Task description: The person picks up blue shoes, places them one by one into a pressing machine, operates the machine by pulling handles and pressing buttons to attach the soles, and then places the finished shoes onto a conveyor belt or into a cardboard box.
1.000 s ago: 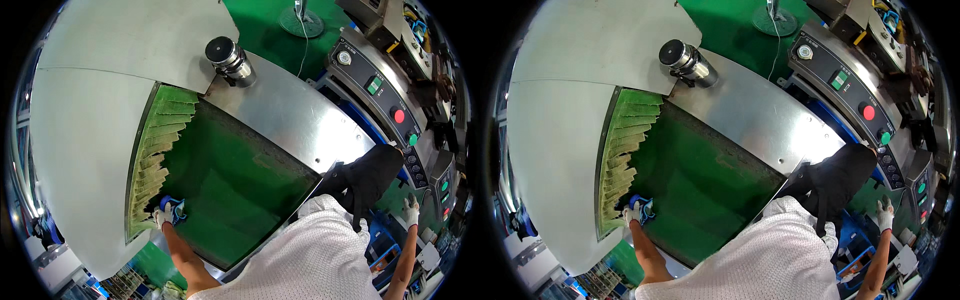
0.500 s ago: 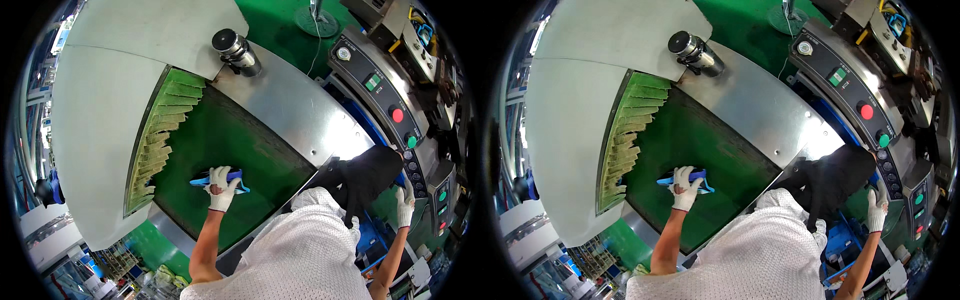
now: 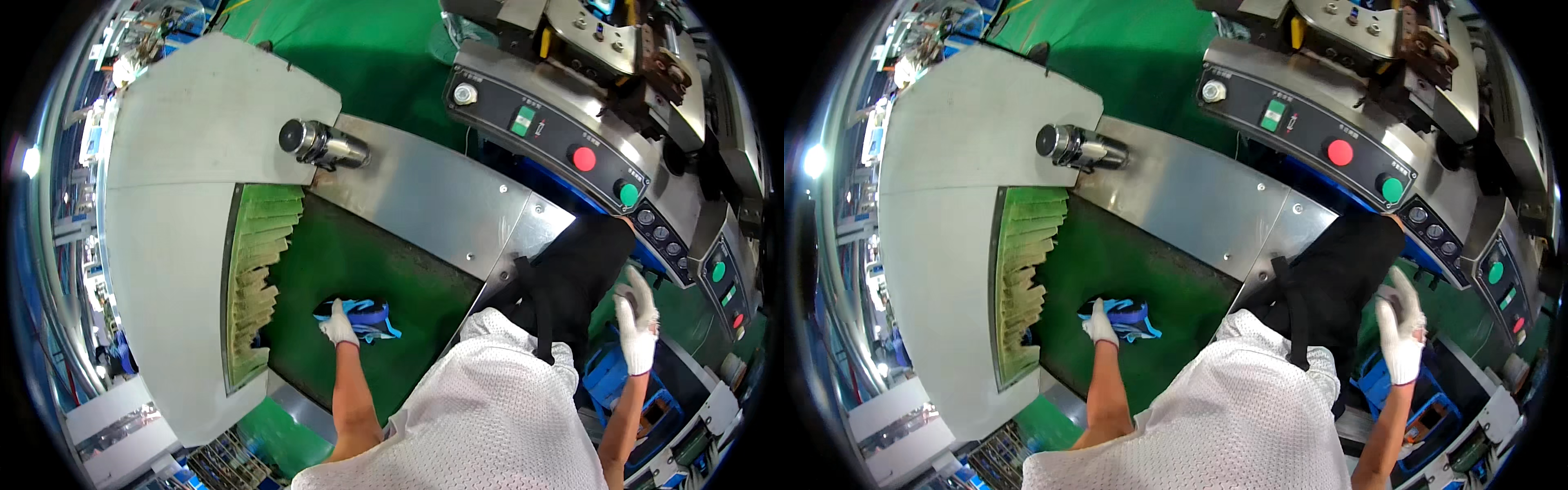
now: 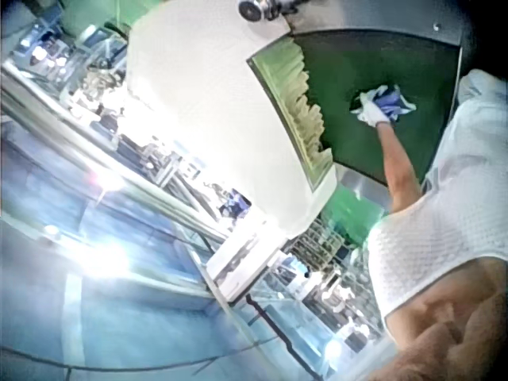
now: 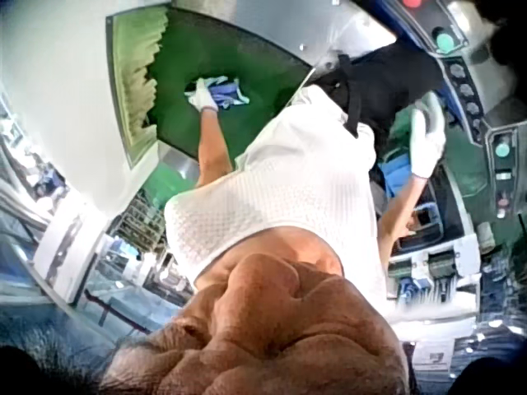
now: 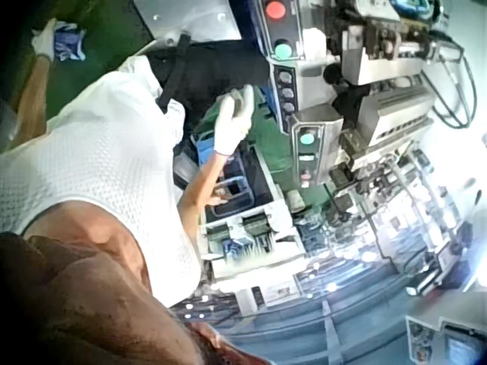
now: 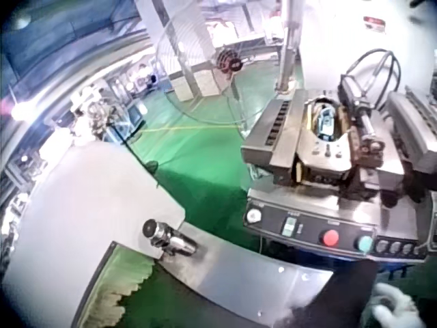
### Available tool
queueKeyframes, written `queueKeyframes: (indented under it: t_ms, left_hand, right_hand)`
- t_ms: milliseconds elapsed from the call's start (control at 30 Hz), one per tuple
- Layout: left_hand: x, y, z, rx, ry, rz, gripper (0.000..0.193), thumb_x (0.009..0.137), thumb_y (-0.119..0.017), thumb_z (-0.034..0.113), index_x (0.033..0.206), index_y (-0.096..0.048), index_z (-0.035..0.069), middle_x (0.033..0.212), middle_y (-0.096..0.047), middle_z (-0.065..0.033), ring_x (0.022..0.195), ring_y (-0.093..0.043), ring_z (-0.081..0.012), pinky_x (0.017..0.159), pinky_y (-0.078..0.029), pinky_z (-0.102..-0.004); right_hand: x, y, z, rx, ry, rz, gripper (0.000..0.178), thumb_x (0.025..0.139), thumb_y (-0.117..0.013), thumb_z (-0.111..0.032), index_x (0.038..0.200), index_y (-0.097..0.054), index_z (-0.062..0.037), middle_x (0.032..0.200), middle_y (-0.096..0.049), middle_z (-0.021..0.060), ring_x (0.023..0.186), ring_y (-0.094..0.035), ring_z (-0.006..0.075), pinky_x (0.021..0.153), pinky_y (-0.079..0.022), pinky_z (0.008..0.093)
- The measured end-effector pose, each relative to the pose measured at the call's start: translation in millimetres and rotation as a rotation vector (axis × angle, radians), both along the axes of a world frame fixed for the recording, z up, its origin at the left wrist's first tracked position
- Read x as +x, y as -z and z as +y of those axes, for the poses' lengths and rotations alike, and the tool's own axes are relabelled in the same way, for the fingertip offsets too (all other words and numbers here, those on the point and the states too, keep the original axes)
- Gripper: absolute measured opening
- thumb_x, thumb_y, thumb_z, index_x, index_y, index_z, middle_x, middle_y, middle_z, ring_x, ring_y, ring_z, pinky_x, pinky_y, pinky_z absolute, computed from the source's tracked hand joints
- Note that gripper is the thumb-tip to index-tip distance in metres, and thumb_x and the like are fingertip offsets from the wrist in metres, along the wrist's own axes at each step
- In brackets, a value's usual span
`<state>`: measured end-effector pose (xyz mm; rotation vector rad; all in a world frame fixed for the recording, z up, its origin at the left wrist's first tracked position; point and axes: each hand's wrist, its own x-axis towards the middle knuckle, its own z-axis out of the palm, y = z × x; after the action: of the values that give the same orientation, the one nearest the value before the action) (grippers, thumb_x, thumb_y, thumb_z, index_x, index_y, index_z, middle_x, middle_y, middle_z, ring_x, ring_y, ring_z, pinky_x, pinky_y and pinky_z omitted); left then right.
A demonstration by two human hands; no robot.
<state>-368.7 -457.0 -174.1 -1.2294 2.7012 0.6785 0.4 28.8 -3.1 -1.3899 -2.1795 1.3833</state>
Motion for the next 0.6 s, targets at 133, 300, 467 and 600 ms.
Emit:
queueKeyframes:
  t_ms: [133,300,467,600]
  left_hand:
    - [14.1,-73.5,110.1,0.790,0.082,0.286,0.044,0.094,-0.073,0.027,0.126,-0.065,-0.002,0.122,-0.070,-0.0122,0.105,-0.069,-0.0245,0.090,-0.058,-0.0409]
    - [23.4,-108.5,203.8,1.462,0.425,0.117,0.060,0.098,-0.059,0.030,0.144,-0.051,-0.007,0.134,-0.063,-0.0218,0.119,-0.064,-0.0364,0.106,-0.050,-0.0493]
    - [51.9,-191.7,330.8,1.968,0.971,-0.300,0.099,0.080,-0.085,0.043,0.154,-0.039,-0.004,0.143,-0.056,-0.0259,0.131,-0.058,-0.0384,0.110,-0.050,-0.0518]
    - [64.7,-247.7,403.0,2.026,1.368,-0.612,0.118,0.070,-0.098,0.032,0.161,-0.030,0.000,0.151,-0.052,-0.0233,0.140,-0.053,-0.0359,0.117,-0.045,-0.0493]
  right_hand:
    - [-56.8,-1.5,-24.8,-0.399,-0.042,0.244,0.059,0.095,-0.066,-0.004,0.151,-0.049,-0.0007,0.128,-0.069,0.0190,0.115,-0.067,0.0235,0.104,-0.053,0.0366]
    - [-117.2,30.3,-40.0,-0.879,-0.114,0.520,0.061,0.102,-0.062,-0.026,0.150,-0.045,0.0052,0.143,-0.060,0.0199,0.126,-0.062,0.0261,0.108,-0.050,0.0399]
    - [-106.1,88.5,-71.8,-0.816,-0.346,0.675,0.069,0.094,-0.079,-0.034,0.147,-0.050,-0.0007,0.128,-0.069,0.0087,0.109,-0.069,0.0162,0.094,-0.057,0.0357]
    - [-79.6,-5.7,-52.4,-1.283,0.072,1.164,0.084,0.082,-0.089,-0.031,0.149,-0.049,0.0004,0.134,-0.068,0.0081,0.117,-0.068,0.0162,0.098,-0.056,0.0337]
